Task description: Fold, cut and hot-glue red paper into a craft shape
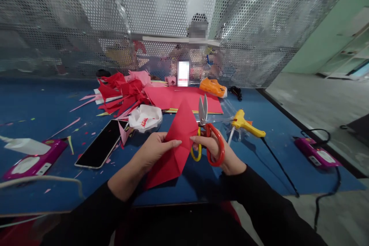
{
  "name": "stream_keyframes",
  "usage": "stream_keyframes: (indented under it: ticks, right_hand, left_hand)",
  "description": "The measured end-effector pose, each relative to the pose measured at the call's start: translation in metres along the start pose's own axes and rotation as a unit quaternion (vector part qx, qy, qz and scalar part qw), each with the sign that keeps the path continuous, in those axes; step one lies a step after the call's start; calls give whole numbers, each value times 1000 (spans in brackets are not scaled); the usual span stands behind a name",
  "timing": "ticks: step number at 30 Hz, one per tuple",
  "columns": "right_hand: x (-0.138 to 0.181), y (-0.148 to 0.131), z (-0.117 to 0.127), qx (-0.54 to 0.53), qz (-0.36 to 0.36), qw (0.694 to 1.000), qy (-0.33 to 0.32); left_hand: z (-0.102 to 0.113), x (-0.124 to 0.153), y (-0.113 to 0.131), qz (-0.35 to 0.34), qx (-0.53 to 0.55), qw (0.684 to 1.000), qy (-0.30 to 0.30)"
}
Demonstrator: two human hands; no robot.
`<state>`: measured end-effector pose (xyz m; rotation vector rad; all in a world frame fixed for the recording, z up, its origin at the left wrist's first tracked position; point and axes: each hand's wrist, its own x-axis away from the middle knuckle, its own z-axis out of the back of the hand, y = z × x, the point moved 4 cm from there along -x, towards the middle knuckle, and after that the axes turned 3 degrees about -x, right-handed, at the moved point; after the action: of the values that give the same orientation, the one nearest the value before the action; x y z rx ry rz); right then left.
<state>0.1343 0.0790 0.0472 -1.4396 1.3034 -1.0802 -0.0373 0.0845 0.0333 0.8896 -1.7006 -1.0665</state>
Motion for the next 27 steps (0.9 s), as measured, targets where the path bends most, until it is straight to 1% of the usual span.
stream_keyframes:
  ticks: [2, 4, 6, 9, 13, 15, 16, 18, 20, 22, 23, 25, 27]
  right_hand:
    - [3, -1, 3, 25, 5, 1000, 0]
    - [10, -4, 9, 79, 14, 997, 1]
    - [18, -7, 19, 141, 24, 990, -13]
    - [32, -10, 33, 203, 19, 976, -74]
    - [48, -12, 50, 261, -27, 953, -155]
    - [51, -13, 54, 279, -49, 943, -173]
    - [52, -13, 55, 274, -56, 945, -170]
    - [50, -13, 54, 237, -63, 960, -131]
    - [43, -11, 50, 190, -55, 978, -60]
    - [33, -7, 42, 153, -32, 988, 0]
    - [27, -5, 37, 130, -15, 991, 13]
    - [16, -1, 24, 95, -5, 995, 1]
    - [7, 3, 14, 99, -9, 995, -21]
  left_hand:
    - [5, -1, -2, 11, 29, 1000, 5]
    - [11, -3, -1, 9, 69, 997, 25]
    - [16, -4, 0, 5, 106, 993, 44]
    - [20, -5, 3, 16, 125, 991, 54]
    - [21, -3, 4, 55, 111, 992, 32]
    - [19, -2, 3, 62, 107, 992, 13]
    - [17, -2, 3, 60, 105, 993, 3]
    - [13, -2, 3, 53, 102, 993, -13]
    - [10, -1, 3, 46, 102, 994, -20]
    - [7, -1, 2, 47, 100, 993, -31]
    - [5, -1, 1, 49, 98, 993, -40]
    - [2, 0, -1, 53, 90, 993, -60]
    - [-1, 0, -3, 57, 82, 992, -79]
